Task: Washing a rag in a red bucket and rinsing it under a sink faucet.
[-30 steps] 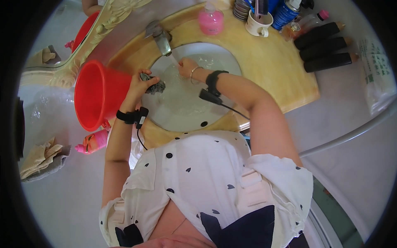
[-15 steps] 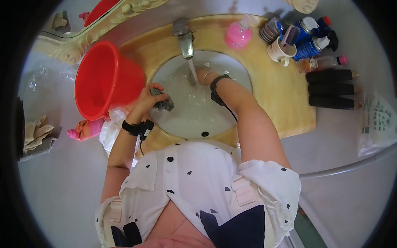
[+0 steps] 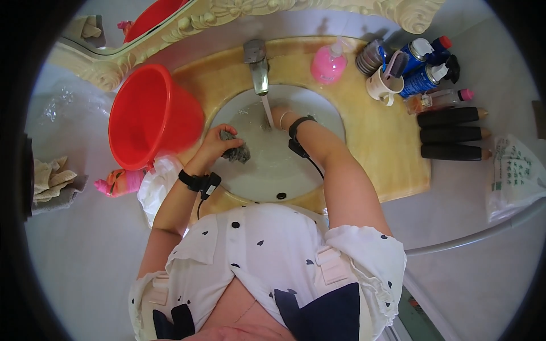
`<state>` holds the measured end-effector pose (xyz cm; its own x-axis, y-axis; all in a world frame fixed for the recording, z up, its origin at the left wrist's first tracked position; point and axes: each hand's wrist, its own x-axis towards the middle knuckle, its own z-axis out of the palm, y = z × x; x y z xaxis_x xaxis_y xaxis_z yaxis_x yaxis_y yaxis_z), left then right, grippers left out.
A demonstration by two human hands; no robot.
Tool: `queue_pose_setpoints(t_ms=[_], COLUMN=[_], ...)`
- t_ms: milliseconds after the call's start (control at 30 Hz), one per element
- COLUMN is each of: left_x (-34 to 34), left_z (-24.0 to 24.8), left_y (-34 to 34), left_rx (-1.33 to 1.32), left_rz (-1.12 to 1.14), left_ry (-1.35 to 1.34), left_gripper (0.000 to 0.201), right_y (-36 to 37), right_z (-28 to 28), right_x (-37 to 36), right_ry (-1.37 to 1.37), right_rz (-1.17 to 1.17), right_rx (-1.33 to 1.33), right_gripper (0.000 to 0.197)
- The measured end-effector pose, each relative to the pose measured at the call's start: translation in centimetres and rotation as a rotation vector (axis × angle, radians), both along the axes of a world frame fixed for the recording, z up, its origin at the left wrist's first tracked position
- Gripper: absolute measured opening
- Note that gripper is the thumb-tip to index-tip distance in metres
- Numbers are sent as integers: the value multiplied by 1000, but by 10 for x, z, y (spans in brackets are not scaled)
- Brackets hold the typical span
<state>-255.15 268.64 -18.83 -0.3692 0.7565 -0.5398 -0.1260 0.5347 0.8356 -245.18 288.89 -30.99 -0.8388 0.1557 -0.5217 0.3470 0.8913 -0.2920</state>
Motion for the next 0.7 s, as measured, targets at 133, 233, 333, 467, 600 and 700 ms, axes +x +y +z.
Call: queue_pose_setpoints(t_ms=[133,233,333,467,600,700], left_x=[-1,-3,-1,17,46,59], left_z=[3,7,5,-19,-28,-41], left_y=[1,1,2,26,85,113], left_rx=[3,-5,-54,-55,84,262], left_rz=[14,36,67,134,153,202], left_ry=[-4,-7,1,-62,-136,-192], left_gripper=[29,28,31,35,35,44], right_y=[12,19,9,-14,-6,7], right_z=[-19,-6,13,41,76,104], right_x=[6,4,6,13,36,62], right_ry=[143,238,271,191,209,164], right_rz=[-2,61,-354,-826,-1085,-1008], right_rx=[-121,-152,-513,-951,-1004,-927], right_gripper=[27,22,22,23,43,58])
